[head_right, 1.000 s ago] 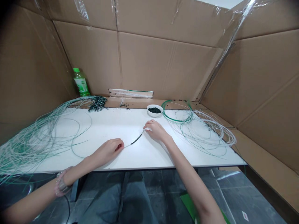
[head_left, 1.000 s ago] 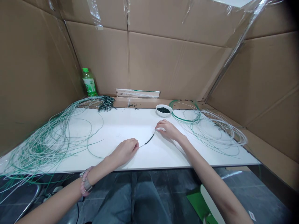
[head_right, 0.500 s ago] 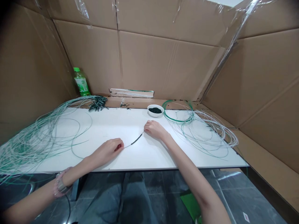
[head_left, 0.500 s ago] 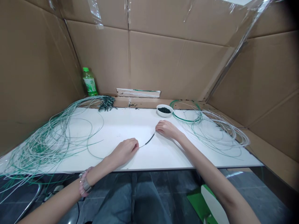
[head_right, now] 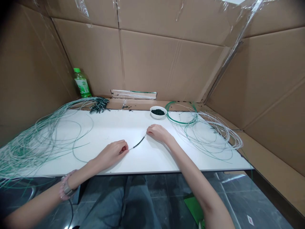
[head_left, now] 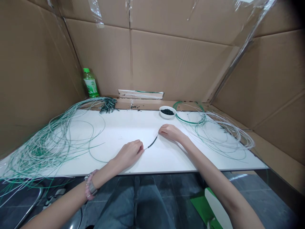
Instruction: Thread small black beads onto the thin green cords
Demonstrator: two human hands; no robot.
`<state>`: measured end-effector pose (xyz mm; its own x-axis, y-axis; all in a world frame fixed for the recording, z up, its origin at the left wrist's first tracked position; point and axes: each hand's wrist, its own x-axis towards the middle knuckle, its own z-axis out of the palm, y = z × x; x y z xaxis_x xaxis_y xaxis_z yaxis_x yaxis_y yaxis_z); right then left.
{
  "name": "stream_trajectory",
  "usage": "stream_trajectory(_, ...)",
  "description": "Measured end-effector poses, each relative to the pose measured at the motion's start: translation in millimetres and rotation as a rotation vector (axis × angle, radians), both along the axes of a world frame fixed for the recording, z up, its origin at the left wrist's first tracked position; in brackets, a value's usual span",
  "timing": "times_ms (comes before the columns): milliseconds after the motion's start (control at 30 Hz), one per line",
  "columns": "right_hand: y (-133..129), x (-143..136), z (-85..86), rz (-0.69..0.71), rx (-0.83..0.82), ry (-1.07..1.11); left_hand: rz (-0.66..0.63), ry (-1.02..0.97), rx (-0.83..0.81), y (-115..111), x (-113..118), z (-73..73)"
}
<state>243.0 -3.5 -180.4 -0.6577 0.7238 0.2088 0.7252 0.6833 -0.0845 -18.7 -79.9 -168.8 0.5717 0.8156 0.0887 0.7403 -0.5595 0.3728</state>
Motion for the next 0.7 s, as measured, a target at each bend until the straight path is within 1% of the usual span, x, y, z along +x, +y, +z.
stream_trajectory(300,7,8,-5.3,0.028,-0.060,0.053,0.010,0.059,0.013,0,2,4.0)
stream_trajectory(467,12,9,-6.6,0.028,-0.067,0.054,0.022,0.098,0.019,0,4,5.2)
stream_trajectory(567,7,9,-2.0,0.002,-0.038,0.055,0.031,0.122,0.027,0,6,4.0)
stream_trajectory(700,-10,-1,11.4,-0.011,0.022,0.085,0.027,0.139,0.032,1,7,1.9)
